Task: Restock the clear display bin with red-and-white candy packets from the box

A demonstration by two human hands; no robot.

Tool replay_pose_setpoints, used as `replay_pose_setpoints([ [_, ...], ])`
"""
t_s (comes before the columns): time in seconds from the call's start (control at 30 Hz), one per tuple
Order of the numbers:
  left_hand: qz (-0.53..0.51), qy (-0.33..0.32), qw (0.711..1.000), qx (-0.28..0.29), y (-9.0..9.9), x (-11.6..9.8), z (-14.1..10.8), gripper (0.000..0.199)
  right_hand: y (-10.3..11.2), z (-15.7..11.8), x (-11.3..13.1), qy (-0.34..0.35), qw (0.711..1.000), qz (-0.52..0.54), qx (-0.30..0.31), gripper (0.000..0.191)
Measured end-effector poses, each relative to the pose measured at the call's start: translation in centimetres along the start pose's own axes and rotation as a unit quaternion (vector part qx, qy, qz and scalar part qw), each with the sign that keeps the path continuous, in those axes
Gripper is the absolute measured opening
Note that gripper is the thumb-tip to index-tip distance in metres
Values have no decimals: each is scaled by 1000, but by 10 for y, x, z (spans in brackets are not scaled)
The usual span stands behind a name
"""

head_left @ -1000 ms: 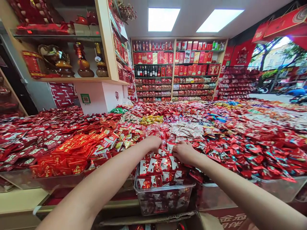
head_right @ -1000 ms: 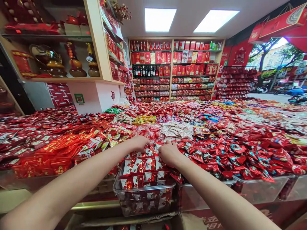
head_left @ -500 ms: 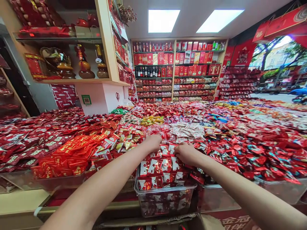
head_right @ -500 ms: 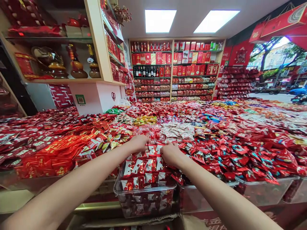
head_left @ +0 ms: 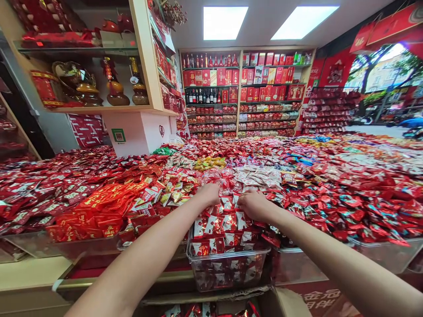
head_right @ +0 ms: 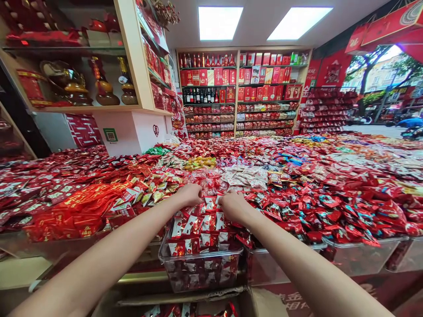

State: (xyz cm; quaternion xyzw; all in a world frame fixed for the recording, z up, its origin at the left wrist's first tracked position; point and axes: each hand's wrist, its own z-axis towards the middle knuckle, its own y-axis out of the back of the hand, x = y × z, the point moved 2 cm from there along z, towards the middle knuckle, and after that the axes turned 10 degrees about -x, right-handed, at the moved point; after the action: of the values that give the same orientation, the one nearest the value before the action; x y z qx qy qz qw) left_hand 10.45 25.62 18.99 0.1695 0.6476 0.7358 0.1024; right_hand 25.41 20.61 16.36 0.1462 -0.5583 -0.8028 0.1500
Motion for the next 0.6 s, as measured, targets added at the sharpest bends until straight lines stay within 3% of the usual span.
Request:
replay_pose_setpoints([
  [0.2,18,-7,997,81,1,19,-7,34,-5,24,12,10,1000,-1,-9,20],
  [0.4,-6,1,999,43,-8,10,-7,59,-9,34,16,2,1000,-15,-4,20],
  [0.6,-34,-19,998,50,-11,2,-5,56,-10,34,15,7,1000,-11,12,18],
])
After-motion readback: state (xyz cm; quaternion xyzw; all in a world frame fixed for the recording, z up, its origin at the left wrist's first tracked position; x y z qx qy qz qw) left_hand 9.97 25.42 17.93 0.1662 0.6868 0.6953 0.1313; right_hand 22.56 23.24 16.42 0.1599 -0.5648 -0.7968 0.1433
